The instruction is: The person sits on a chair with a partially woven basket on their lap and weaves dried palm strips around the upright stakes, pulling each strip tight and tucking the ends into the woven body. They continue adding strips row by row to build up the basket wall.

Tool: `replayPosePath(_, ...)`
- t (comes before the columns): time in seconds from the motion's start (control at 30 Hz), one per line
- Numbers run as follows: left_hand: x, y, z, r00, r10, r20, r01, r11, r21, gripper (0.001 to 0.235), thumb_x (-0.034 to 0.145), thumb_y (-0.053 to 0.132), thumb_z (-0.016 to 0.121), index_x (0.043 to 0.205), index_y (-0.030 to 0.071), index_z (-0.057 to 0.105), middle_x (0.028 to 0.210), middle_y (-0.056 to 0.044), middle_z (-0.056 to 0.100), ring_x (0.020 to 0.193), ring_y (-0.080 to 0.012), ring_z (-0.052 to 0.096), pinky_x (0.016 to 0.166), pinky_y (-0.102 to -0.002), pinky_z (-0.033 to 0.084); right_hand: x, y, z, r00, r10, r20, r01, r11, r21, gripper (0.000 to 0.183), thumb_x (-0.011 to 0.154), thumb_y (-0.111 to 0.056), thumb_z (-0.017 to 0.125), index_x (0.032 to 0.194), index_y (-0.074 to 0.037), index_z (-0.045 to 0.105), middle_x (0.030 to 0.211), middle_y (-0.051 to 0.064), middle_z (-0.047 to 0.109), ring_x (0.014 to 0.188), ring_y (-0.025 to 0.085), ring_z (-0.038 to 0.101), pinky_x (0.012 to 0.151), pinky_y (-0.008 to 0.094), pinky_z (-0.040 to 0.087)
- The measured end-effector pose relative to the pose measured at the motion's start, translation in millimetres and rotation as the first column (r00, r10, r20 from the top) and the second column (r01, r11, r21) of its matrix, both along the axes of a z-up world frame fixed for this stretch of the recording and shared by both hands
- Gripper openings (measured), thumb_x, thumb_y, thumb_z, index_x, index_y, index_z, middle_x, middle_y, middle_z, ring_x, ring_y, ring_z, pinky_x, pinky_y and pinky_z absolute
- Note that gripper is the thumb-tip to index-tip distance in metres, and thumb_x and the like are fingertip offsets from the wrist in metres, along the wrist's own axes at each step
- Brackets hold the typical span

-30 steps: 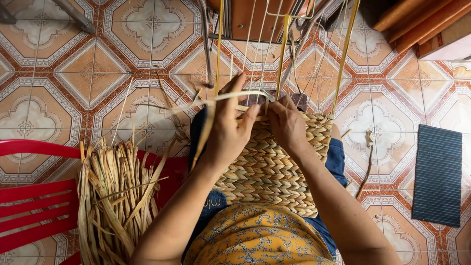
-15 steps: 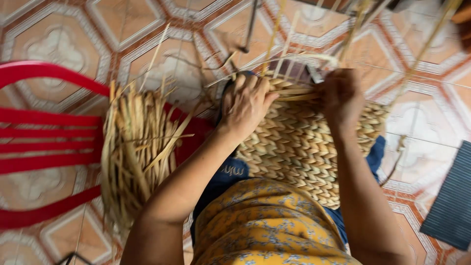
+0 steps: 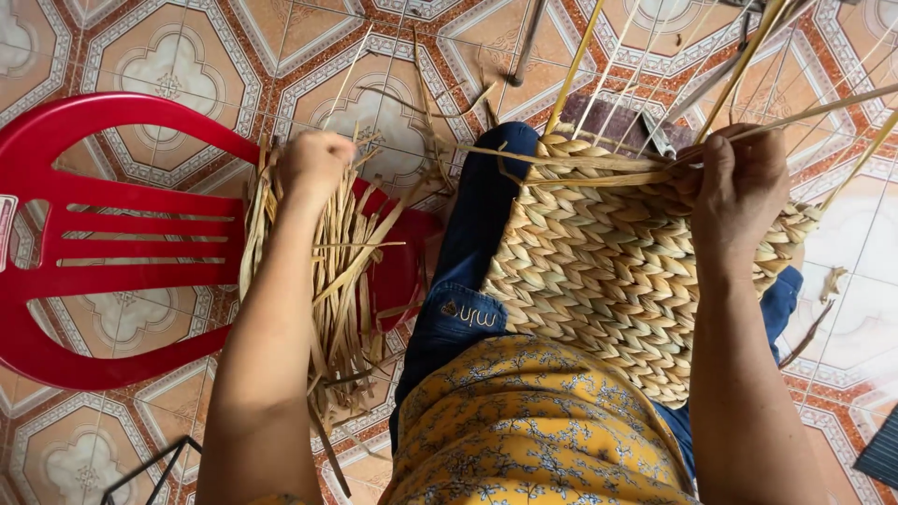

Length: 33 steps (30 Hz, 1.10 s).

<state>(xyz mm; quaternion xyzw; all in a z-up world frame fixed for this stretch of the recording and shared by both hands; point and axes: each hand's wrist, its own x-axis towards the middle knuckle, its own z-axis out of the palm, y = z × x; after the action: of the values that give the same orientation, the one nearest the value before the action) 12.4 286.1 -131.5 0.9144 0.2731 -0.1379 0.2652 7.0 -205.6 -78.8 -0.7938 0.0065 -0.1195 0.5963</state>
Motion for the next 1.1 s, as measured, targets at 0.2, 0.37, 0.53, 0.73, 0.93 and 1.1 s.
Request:
replayPosePath(0.2, 0.2, -21.7, -51.8, 0.948, -0.116, -0.296, 0.157, 0.981, 0.116, 0.008, 0.096, 0.025, 0.072, 0.100, 0.023, 0.079, 0.107, 0.002, 0.077, 0.092, -0.0201, 0.070, 0.083, -0.036, 0.055, -1.3, -5.6, -4.3, 1.000, 0.014, 0.000, -0.014, 1.000, 0.019, 0.014, 0.123, -0.007, 0.061, 0.111, 0.000, 0.060, 0.091, 0.010, 0.073, 0.069, 0.008, 0.066, 0.063, 0.022, 0.053)
replayPosePath(0.37, -11.4, -46.0, -61.4, 0.941, -0.107, -0.321, 0.138, 0.988, 0.076, 0.021, 0.097, 0.034, 0.072, 0.107, 0.016, 0.076, 0.097, -0.003, 0.075, 0.083, -0.0214, 0.069, 0.081, -0.040, 0.058, 0.3, -4.6, -6.0, 1.000, 0.000, -0.004, 0.000, 1.000, -0.017, 0.011, 0.122, -0.008, 0.061, 0.113, -0.002, 0.061, 0.093, 0.008, 0.072, 0.072, 0.009, 0.067, 0.062, 0.022, 0.054)
replayPosePath(0.53, -10.9, -63.5, -145.5, 0.892, -0.399, 0.210, 0.317, 0.886, 0.337, 0.031, 0.079, 0.034, 0.077, 0.101, 0.011, 0.077, 0.102, -0.013, 0.070, 0.080, -0.0274, 0.062, 0.060, -0.037, 0.058, -1.7, 2.0, 0.3, 0.999, -0.039, 0.015, 0.040, 0.995, -0.090, 0.012, 0.120, -0.009, 0.062, 0.111, -0.002, 0.061, 0.089, 0.007, 0.071, 0.072, 0.009, 0.067, 0.059, 0.023, 0.054)
replayPosePath(0.73, 18.8, -68.4, -126.2, 0.965, -0.184, -0.187, 0.220, 0.956, 0.193, 0.020, 0.107, 0.022, 0.056, 0.110, 0.012, 0.074, 0.095, -0.009, 0.073, 0.068, -0.0151, 0.064, 0.059, -0.032, 0.057, -0.2, -1.9, 4.2, 0.998, -0.064, -0.013, 0.062, 0.988, -0.139, 0.012, 0.116, -0.012, 0.061, 0.108, -0.004, 0.062, 0.088, 0.005, 0.072, 0.071, 0.007, 0.069, 0.057, 0.022, 0.056)
replayPosePath(0.93, 53.7, -55.0, 37.5, 0.960, 0.210, 0.183, -0.046, 0.767, -0.640, 0.030, 0.106, 0.035, 0.051, 0.120, 0.016, 0.069, 0.081, 0.003, 0.067, 0.055, -0.0075, 0.044, 0.044, -0.021, 0.035, 2.0, 2.4, 11.0, 0.997, -0.040, -0.070, 0.040, 0.999, 0.004, 0.010, 0.113, -0.013, 0.062, 0.106, -0.005, 0.064, 0.089, 0.006, 0.072, 0.070, 0.007, 0.065, 0.058, 0.022, 0.053)
replayPosePath(1.1, 38.5, -119.5, 165.0, 0.688, -0.111, 0.717, 0.485, 0.806, -0.340, 0.021, 0.114, 0.025, 0.055, 0.116, 0.010, 0.069, 0.091, 0.001, 0.063, 0.073, -0.0054, 0.055, 0.061, -0.021, 0.043, -5.0, -3.6, 14.5, 0.995, 0.014, -0.096, 0.002, 0.986, 0.167, 0.004, 0.107, -0.009, 0.063, 0.106, -0.006, 0.065, 0.090, 0.005, 0.071, 0.072, 0.007, 0.064, 0.061, 0.021, 0.055)
